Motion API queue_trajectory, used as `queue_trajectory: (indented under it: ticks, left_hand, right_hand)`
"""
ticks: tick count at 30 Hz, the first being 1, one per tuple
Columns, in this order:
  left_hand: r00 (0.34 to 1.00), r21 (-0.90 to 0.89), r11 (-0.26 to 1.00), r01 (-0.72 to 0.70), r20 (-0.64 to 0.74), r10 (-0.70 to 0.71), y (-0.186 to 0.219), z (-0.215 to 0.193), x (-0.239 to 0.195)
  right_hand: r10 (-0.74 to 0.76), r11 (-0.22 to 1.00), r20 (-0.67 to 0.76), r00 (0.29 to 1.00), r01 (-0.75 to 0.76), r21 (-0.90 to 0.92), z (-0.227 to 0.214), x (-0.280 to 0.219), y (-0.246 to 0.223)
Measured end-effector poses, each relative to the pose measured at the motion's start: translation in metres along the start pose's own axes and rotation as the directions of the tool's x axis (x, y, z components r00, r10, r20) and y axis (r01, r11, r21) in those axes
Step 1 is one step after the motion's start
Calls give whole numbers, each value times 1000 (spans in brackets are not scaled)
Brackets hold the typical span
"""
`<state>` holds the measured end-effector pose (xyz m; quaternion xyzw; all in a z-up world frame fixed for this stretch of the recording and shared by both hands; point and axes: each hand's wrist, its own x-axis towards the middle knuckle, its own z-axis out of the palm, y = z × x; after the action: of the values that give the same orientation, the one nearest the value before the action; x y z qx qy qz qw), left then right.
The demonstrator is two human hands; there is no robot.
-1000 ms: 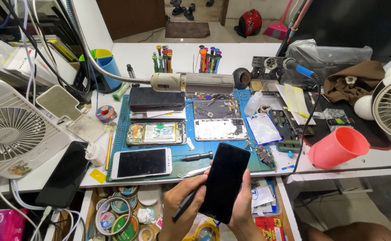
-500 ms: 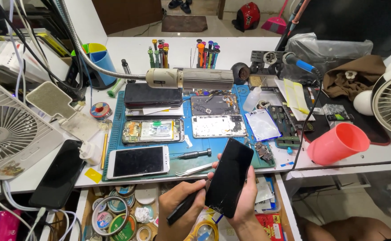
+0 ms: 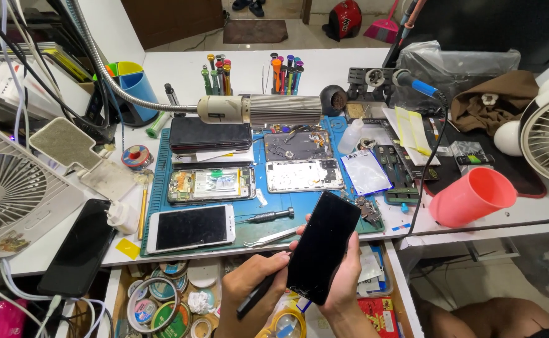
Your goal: The person uses a prying tool to separate the screen from a smartphone's frame. They then use a hot air gun to apply heat to the device's edges. The person also handles a disassembled phone chassis on the workbench.
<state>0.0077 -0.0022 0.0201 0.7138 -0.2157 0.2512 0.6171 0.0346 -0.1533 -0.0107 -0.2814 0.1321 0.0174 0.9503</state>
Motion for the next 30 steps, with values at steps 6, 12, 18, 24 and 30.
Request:
queue_trajectory:
  ticks: [6, 12, 18, 24, 30]
  left_hand:
    - [982, 190, 968, -162, 129, 138, 3, 0, -2]
    - [990, 183, 973, -142, 31, 139, -5, 10, -6]
    - [987, -99, 984, 149, -46, -154, -7, 8, -10]
    - [858, -115, 852, 512, 5, -514, -18, 1, -12]
    - [788, -82, 784, 615, 23, -615, -13, -3, -2]
  right_hand:
    - [-107, 988, 40, 993, 110, -109, 11, -10, -2]
    - [-125, 981, 101, 987, 138, -133, 2, -8, -1]
    - [-109, 979, 52, 993, 116, -167, 7, -11, -6]
    - [-57, 985, 46, 997, 64, -162, 9, -9, -9]
    - [-32, 982, 46, 998, 40, -183, 8, -6, -9]
